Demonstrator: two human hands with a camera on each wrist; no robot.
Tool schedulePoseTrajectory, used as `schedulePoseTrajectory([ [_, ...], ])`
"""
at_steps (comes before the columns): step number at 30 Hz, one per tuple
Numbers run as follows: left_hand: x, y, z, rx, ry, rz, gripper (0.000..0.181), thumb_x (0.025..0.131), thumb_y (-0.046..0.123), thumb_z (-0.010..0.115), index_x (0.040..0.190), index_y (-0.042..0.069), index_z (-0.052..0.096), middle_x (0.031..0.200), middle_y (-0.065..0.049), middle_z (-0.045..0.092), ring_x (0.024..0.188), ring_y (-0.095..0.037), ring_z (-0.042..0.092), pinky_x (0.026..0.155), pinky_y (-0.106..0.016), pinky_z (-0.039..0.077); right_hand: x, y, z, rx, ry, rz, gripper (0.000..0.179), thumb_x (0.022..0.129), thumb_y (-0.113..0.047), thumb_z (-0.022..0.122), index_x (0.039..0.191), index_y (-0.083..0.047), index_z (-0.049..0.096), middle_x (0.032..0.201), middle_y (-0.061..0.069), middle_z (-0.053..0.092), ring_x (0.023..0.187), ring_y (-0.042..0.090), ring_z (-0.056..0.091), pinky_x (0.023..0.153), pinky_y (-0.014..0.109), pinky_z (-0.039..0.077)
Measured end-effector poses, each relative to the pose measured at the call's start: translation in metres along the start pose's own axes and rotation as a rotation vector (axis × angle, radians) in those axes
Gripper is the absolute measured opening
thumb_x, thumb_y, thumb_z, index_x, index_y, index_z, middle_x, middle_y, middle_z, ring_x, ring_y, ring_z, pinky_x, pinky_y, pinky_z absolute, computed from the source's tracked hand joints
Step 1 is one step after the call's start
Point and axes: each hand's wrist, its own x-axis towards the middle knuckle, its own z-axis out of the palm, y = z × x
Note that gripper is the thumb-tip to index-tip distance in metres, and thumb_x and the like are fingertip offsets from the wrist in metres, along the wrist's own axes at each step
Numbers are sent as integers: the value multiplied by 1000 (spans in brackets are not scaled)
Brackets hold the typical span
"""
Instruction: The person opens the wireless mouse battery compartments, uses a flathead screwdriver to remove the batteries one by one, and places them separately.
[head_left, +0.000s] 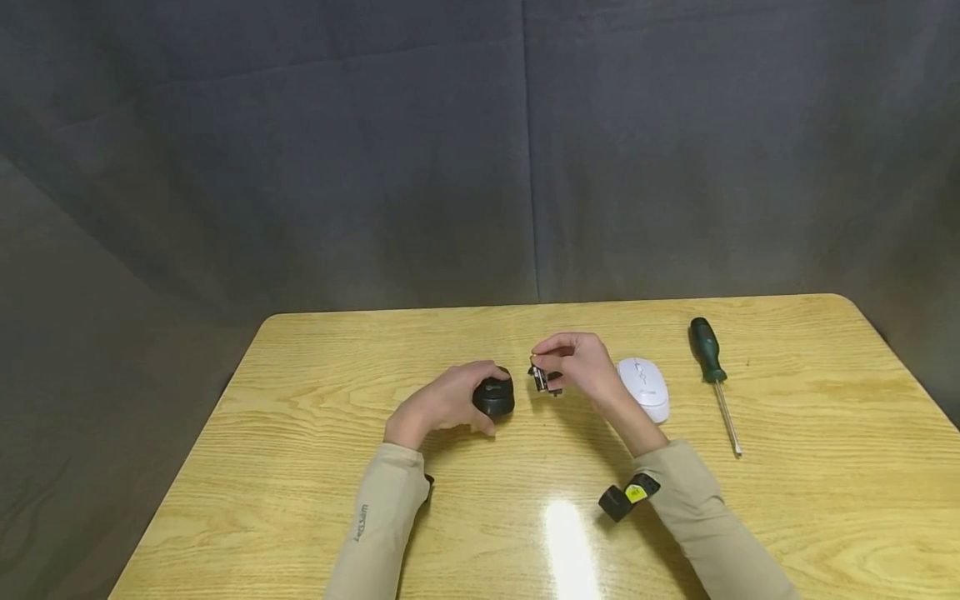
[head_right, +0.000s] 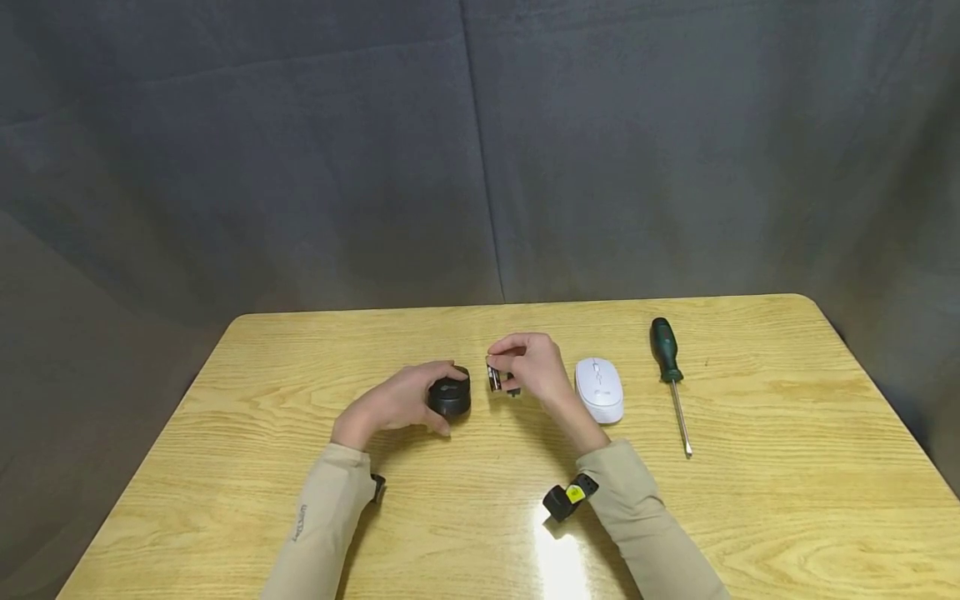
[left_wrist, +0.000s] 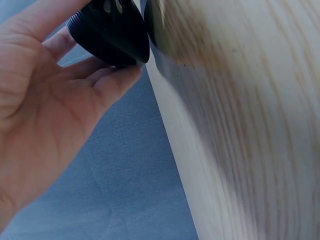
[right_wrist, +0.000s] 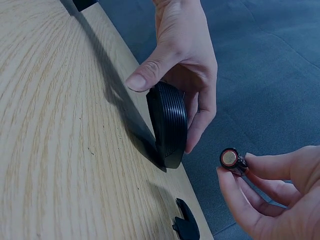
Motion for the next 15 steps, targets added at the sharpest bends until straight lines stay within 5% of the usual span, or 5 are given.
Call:
schedulePoseTrajectory([
  [8, 0, -3, 0, 44, -7, -37, 80, 86, 19, 88, 155, 12, 49, 166, -17, 30, 147, -41, 35, 116, -53, 34, 1, 0, 0, 15, -11, -8, 22, 96, 1, 70, 112, 16, 67, 98, 14, 73, 81, 11, 67, 70, 36, 62],
  [15, 1, -8, 0, 15, 23, 7, 75, 84, 13, 88, 150, 11, 53, 159, -14, 43, 140, -36, 46, 113, -51, 39, 0, -1, -1, 16, -6, 1, 23, 96, 0, 70, 113, 16, 67, 101, 15, 72, 83, 11, 66, 71, 35, 61],
])
